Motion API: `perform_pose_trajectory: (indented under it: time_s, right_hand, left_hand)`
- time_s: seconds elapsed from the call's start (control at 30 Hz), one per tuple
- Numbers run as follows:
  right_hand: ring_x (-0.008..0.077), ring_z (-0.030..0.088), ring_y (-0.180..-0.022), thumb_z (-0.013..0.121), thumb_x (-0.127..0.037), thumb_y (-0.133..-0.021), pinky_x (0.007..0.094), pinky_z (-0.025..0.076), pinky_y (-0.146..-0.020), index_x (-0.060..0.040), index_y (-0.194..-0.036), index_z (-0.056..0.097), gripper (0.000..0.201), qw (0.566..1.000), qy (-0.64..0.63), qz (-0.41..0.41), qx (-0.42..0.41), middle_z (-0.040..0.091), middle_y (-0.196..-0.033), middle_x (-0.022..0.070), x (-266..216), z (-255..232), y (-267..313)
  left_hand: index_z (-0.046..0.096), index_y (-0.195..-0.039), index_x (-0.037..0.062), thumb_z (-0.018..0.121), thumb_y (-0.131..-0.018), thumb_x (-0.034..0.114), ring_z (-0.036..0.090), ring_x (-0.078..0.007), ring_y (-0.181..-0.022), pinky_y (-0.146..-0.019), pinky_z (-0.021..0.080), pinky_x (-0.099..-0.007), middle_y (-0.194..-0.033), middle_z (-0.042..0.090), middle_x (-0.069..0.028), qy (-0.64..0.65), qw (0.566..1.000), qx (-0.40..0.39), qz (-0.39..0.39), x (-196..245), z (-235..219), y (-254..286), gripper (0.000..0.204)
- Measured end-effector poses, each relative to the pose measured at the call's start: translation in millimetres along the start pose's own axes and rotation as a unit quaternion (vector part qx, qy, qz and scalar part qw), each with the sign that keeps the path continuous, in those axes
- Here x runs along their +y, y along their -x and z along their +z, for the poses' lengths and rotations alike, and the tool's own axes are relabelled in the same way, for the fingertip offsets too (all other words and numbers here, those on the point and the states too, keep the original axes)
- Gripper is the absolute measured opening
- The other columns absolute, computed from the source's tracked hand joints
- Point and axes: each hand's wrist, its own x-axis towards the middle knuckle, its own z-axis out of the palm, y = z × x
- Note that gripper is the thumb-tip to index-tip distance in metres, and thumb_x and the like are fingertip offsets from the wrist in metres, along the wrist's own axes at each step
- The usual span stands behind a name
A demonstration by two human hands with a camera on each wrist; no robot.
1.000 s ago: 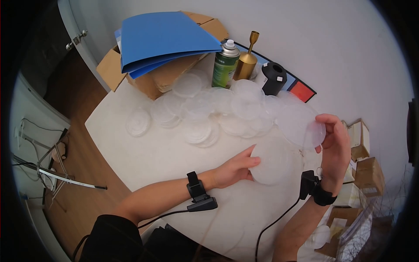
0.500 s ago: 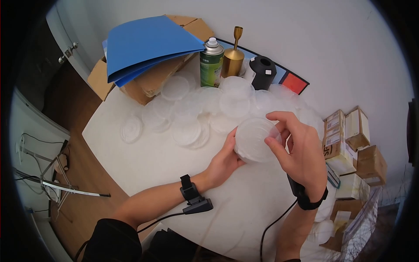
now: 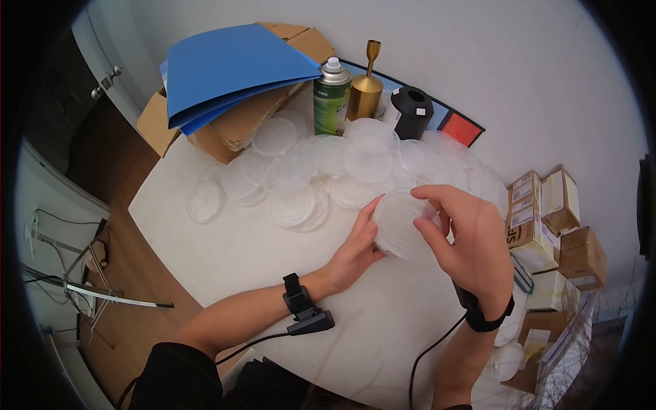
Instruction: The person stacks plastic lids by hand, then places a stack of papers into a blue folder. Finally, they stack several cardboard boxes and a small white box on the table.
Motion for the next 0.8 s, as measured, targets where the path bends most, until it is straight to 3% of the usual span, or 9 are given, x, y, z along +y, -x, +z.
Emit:
perform_pose_trajectory:
  time_s: [0.23,0.33,0.43,0.47,0.57,0.67,0.8]
  right_hand:
    - [0.0289,0.064,-0.07,0.075,-0.005,-0.083,0.0402,0.051,-0.063,-0.006,-0.116,0.068,0.034,0.996,0.085,-0.034,0.02,0.066,-0.09,0.0116,3,12,0]
    - [0.0235,0.061,-0.067,0.077,-0.008,-0.084,0.0384,0.048,-0.059,-0.0058,-0.115,0.069,0.033,0.992,0.086,-0.062,0.071,0.064,-0.092,0.0088,2,9,-4]
    - [0.0181,0.058,-0.064,0.077,-0.011,-0.086,0.0332,0.046,-0.058,-0.0048,-0.113,0.069,0.029,0.987,0.003,0.042,0.153,0.062,-0.089,0.0066,22,-8,-6]
    - [0.0166,0.057,-0.061,0.077,-0.018,-0.088,0.0311,0.046,-0.059,-0.0026,-0.111,0.071,0.028,0.973,-0.07,0.119,0.184,0.067,-0.088,0.0077,44,-7,-5]
    - [0.023,0.064,-0.063,0.078,-0.026,-0.087,0.0345,0.051,-0.065,-0.0017,-0.108,0.073,0.032,0.97,0.033,0.231,0.073,0.073,-0.087,0.0124,82,-10,5]
    - [0.0318,0.071,-0.074,0.078,-0.031,-0.085,0.0402,0.055,-0.072,-0.0013,-0.105,0.075,0.036,0.956,0.14,0.257,-0.033,0.076,-0.09,0.0167,115,6,19]
    - [0.0377,0.073,-0.084,0.08,-0.039,-0.082,0.0435,0.057,-0.077,0.0,-0.1,0.075,0.043,0.942,0.145,0.293,-0.072,0.076,-0.091,0.0192,142,36,23]
  left_hand:
    - [0.006,-0.167,0.0186,0.054,-0.108,0.038,0.035,-0.0237,-0.151,-0.121,0.035,-0.0476,-0.167,0.026,-0.0046,-0.023,0.999,0.031,-0.019,4,5,0,0.078]
    - [0.008,-0.167,0.0172,0.057,-0.105,0.035,0.039,-0.024,-0.148,-0.121,0.035,-0.0478,-0.165,0.03,-0.0062,-0.005,0.999,0.038,-0.027,9,10,0,0.081]
    - [0.011,-0.167,0.0141,0.061,-0.101,0.037,0.04,-0.0235,-0.147,-0.12,0.036,-0.0468,-0.163,0.035,-0.0085,0.061,0.994,-0.015,-0.084,9,-1,1,0.086]
    - [0.012,-0.167,0.0127,0.063,-0.099,0.038,0.04,-0.0232,-0.147,-0.12,0.036,-0.0463,-0.162,0.037,-0.0092,0.09,0.989,-0.041,-0.11,7,-6,2,0.088]
    - [0.025,-0.164,0.0054,0.067,-0.093,0.042,0.039,-0.0228,-0.149,-0.121,0.033,-0.0425,-0.159,0.044,-0.0105,0.059,0.957,-0.174,-0.227,8,-12,9,0.09]
    - [0.038,-0.158,-0.0006,0.069,-0.089,0.042,0.038,-0.0231,-0.15,-0.122,0.028,-0.0384,-0.156,0.048,-0.0117,-0.045,0.923,-0.282,-0.259,30,10,11,0.087]
    - [0.04,-0.155,-0.0068,0.082,-0.078,0.045,0.039,-0.0266,-0.149,-0.123,0.027,-0.0387,-0.16,0.043,-0.0162,-0.035,0.905,-0.284,-0.315,28,13,10,0.101]
